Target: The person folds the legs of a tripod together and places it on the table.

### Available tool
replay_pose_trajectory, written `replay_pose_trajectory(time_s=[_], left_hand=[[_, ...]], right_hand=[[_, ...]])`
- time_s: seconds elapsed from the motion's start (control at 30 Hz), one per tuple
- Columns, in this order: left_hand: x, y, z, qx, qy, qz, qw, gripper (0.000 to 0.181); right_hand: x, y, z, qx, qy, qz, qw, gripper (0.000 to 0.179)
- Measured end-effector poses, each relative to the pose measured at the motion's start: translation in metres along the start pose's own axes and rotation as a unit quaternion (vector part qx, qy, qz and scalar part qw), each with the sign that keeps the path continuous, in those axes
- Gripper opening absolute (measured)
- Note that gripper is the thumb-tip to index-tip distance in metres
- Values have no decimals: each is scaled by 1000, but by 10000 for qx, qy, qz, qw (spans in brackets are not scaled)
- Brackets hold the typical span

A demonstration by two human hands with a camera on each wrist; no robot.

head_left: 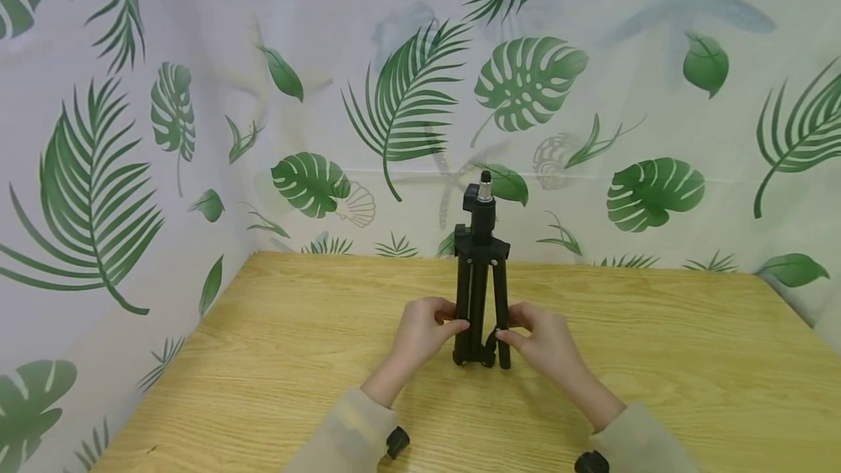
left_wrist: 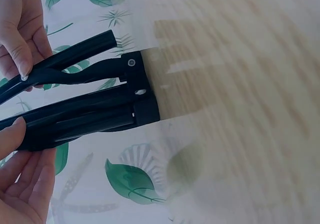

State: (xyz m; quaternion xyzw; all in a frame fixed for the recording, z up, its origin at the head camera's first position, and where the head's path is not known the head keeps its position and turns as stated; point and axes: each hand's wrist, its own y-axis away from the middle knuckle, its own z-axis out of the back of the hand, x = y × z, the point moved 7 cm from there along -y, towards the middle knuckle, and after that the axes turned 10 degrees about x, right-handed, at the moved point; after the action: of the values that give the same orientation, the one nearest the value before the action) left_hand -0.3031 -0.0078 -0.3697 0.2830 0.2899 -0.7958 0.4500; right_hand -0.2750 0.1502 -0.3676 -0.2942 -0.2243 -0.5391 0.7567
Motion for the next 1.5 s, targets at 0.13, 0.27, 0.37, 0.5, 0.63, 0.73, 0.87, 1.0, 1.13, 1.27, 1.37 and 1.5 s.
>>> replay_pose_trajectory(time_s=[0.13, 0.27, 0.37, 0.5, 0.63, 0.73, 0.87, 1.0, 1.13, 1.27, 1.37, 1.5], left_hand=[[1, -1, 1, -14, -6, 38, 10000, 18], [1, -1, 1, 27, 23, 70, 10000, 18], [1, -1, 1, 52, 35, 60, 10000, 18], [2, -2, 0, 66, 47, 50, 10000, 17], [3, -3, 0, 63, 101, 68, 9999, 16], [3, -3, -1, 62, 144, 48, 9999, 16], [2, -3, -1, 88, 198, 39, 9998, 16], [2, -2, -1, 84, 214, 50, 9997, 15], [2, -2, -1, 95, 245, 70, 9996, 15], [3, -3, -1, 105, 240, 129, 9996, 16], [3, -2, -1, 101, 240, 128, 9996, 17], [3, -2, 0, 93, 276, 101, 9995, 16]], right_hand=[[1, -3, -3, 9, 19, -48, 10000, 22], [2, -6, -5, -7, -28, -41, 10000, 21], [3, -8, -7, -15, -56, -28, 10000, 21], [4, -11, -9, -2, -90, -54, 9999, 21], [6, -12, -8, 39, -71, 17, 10000, 21], [8, -13, -7, 140, -71, 172, 9997, 21], [5, -16, -11, 635, -78, 212, 9977, 28], [-5, -19, -22, 1268, 14, 141, 9918, 35], [-16, -23, -31, 1560, 162, 74, 9876, 32], [-28, -24, -42, 1823, 108, 102, 9831, 30], [-31, -24, -48, 1882, 2, 223, 9819, 29], [-31, -24, -52, 1869, -110, 180, 9822, 30]])
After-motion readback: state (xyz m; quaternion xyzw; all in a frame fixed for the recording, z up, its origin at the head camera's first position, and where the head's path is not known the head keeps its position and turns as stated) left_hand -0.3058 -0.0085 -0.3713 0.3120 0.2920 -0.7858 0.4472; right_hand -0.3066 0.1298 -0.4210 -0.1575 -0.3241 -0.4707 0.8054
